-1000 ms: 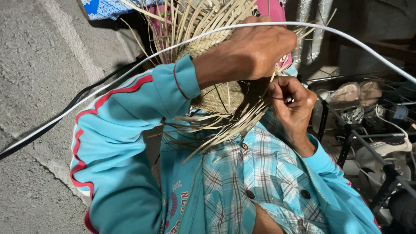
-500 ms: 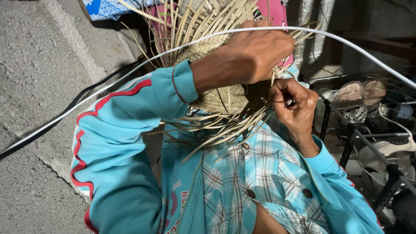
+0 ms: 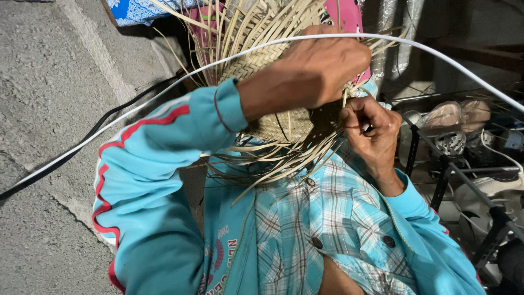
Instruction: The person weaves a basket using dried plant fibers, interlacing strands by hand to form the basket's body. They occasionally pause to trim excess fibers and adjust the structure.
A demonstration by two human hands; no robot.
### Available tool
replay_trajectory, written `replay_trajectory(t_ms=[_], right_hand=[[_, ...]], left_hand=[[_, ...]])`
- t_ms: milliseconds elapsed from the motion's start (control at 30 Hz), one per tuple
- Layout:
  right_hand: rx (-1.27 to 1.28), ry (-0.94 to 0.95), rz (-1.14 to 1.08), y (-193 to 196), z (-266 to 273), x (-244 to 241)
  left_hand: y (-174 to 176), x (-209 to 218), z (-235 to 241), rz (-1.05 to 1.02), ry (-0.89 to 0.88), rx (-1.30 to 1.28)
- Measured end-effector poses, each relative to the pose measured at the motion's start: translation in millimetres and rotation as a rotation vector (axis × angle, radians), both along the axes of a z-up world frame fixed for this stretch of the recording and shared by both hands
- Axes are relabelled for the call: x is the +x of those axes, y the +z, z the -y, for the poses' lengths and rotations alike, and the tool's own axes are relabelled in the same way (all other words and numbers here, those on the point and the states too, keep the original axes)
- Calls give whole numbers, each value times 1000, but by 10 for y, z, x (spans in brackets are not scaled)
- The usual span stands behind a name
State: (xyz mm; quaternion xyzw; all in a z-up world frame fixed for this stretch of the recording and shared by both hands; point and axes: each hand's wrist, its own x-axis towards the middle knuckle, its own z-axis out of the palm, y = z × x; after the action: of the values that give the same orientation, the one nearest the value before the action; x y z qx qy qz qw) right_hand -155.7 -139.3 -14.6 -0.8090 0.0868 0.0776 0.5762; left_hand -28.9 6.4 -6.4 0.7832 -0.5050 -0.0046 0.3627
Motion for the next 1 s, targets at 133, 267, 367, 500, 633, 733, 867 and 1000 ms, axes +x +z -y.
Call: replay_trajectory(t_ms=[133,267,367,500,633,733,867,1000], right_hand=[[75,-11,94,-80,57,-25],[168,-38,61,-131,61,-87],[19,23,173,-144,11,-77],[52,94,130,-99,24,-61],[231,158,32,-57,159,-119],[430,-5,-74,-78,255,-143],[800,-307,43,-259,365,-1],[759,-530,-40,-484,360,259]], left_hand=[[243,-180,169,264,216,378],[353,-516,97,266,361,173],[257,-605,13,-334,320,544],[140,-630,-102,-735,264,-79],[99,-620,-111,-614,293,-149],[125,-591,-92,-794,335,-103],[213,-647,-79,-974,456,-144],[267,-715,-43,-1055,564,-129]])
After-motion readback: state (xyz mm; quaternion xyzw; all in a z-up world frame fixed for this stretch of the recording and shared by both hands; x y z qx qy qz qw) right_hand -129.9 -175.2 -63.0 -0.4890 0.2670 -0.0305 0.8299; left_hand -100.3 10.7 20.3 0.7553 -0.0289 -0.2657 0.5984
